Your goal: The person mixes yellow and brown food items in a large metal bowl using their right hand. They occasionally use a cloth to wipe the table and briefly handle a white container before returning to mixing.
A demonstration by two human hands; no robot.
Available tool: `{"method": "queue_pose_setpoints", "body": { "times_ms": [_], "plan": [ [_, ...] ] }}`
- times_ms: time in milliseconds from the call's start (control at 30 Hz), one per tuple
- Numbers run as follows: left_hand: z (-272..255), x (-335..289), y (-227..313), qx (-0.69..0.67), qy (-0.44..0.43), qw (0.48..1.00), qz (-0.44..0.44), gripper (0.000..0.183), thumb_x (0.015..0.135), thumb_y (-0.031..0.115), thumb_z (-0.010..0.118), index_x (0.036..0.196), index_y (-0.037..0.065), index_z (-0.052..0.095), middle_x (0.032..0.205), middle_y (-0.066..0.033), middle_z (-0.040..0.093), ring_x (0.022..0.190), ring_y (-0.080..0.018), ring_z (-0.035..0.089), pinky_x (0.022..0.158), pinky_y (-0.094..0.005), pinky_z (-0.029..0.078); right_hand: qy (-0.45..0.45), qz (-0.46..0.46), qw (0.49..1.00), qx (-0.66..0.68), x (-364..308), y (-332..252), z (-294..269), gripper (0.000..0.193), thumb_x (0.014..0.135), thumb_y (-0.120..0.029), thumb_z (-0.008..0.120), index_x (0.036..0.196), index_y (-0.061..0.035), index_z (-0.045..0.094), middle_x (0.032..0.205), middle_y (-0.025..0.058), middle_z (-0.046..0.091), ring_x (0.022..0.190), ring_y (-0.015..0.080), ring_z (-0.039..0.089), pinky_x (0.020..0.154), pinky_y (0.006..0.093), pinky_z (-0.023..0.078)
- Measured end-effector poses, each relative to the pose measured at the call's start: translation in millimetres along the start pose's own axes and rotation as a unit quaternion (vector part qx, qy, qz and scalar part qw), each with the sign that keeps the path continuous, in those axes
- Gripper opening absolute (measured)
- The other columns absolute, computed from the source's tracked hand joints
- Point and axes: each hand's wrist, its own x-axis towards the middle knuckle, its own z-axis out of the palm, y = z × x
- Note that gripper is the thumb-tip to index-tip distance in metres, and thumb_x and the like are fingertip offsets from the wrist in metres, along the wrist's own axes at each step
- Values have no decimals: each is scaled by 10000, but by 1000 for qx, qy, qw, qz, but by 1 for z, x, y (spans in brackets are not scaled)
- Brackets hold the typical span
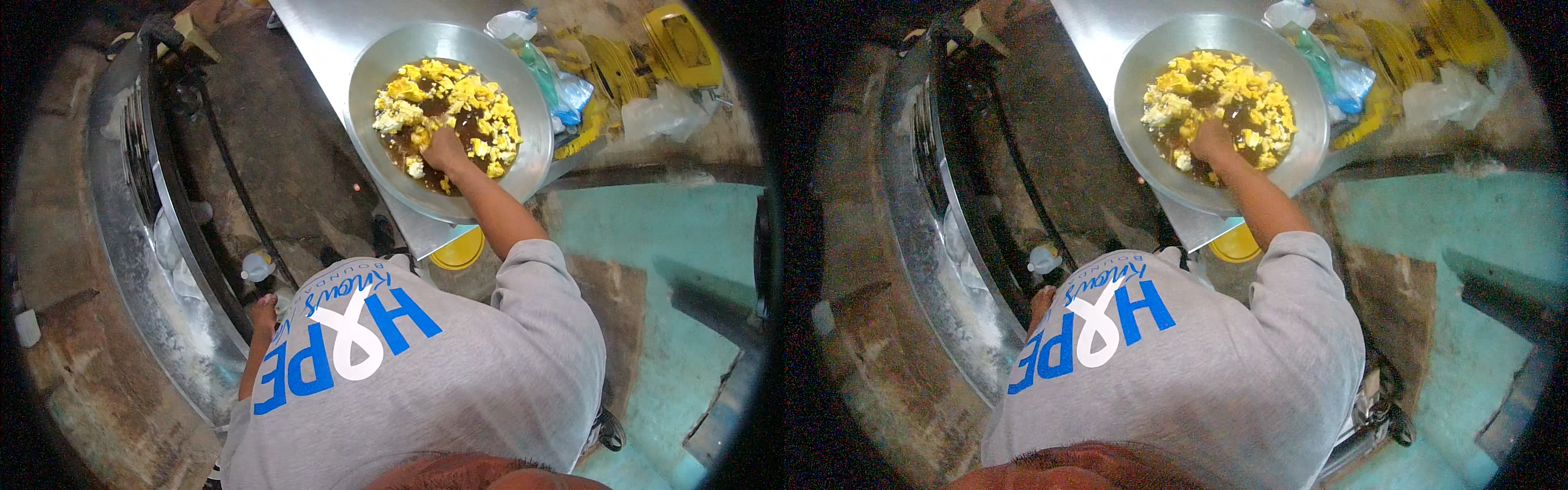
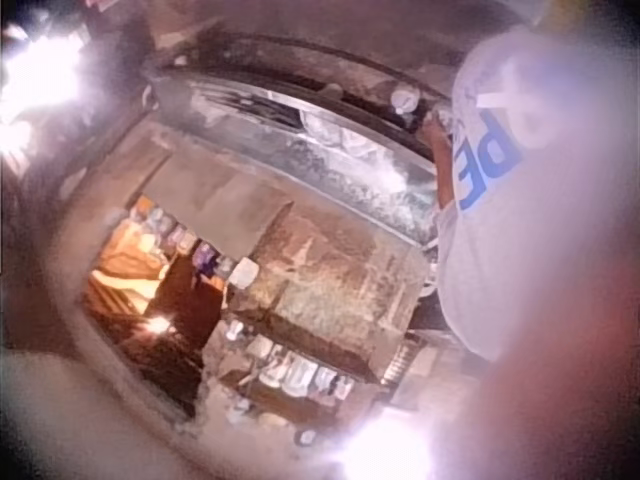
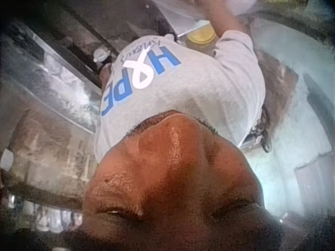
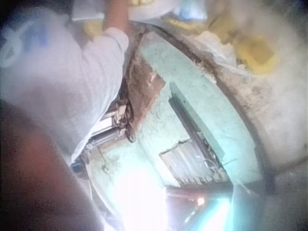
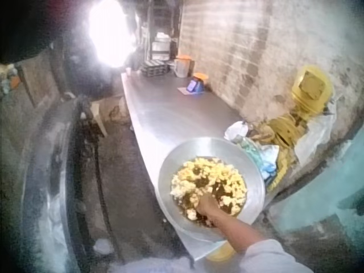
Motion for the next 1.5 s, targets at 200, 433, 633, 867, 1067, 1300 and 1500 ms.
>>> {"method": "queue_pose_setpoints", "body": {
  "times_ms": [200,433,633,867,1067,1300,1500],
  "plan": [
    [35,-14,82,-254,17,964,-69,230,817,217,606,980,58,634,818,-15,618,616,-122,514,560,-270,407,83,-54,995,-30,23,52,-40,188,685,-106,618,786,53,614,827,267,607,809,389,604,725,426,489],
    [31,-17,74,-301,28,950,-81,200,815,216,606,937,58,626,735,-11,585,567,-122,501,510,-270,394,98,0,994,56,56,8,-46,242,718,-178,578,808,37,643,853,233,630,817,376,618,730,422,498],
    [47,12,15,-293,62,951,-71,233,795,250,617,928,58,623,701,-37,577,562,-137,514,508,-282,399,0,-113,991,-66,38,-15,-28,231,688,-102,632,851,60,616,835,260,611,821,381,611,732,412,494],
    [49,-7,27,-187,28,982,7,281,799,263,612,964,36,600,729,-48,586,598,-159,537,524,-300,415,119,-32,991,50,66,-4,-59,206,718,-157,597,766,41,627,759,243,614,748,372,615,715,403,496],
    [45,-2,38,-191,-8,981,-44,307,809,257,610,1025,40,584,830,-38,595,629,-144,524,545,-281,413,64,-71,995,-23,69,-42,-28,233,705,-135,606,795,80,618,890,283,593,820,387,606,739,424,494],
    [45,19,24,-197,58,968,146,289,814,216,611,1046,47,583,879,-12,601,646,-128,514,556,-267,398,38,-50,998,27,68,-32,-33,199,696,-82,587,823,68,625,866,273,610,844,389,610,758,417,492],
    [31,2,65,-280,10,960,12,253,828,209,599,1024,49,592,879,-15,601,656,-125,517,582,-274,408,46,43,996,60,61,-18,-77,284,713,-195,608,857,50,625,860,262,616,852,370,612,765,425,484]
  ]
}}
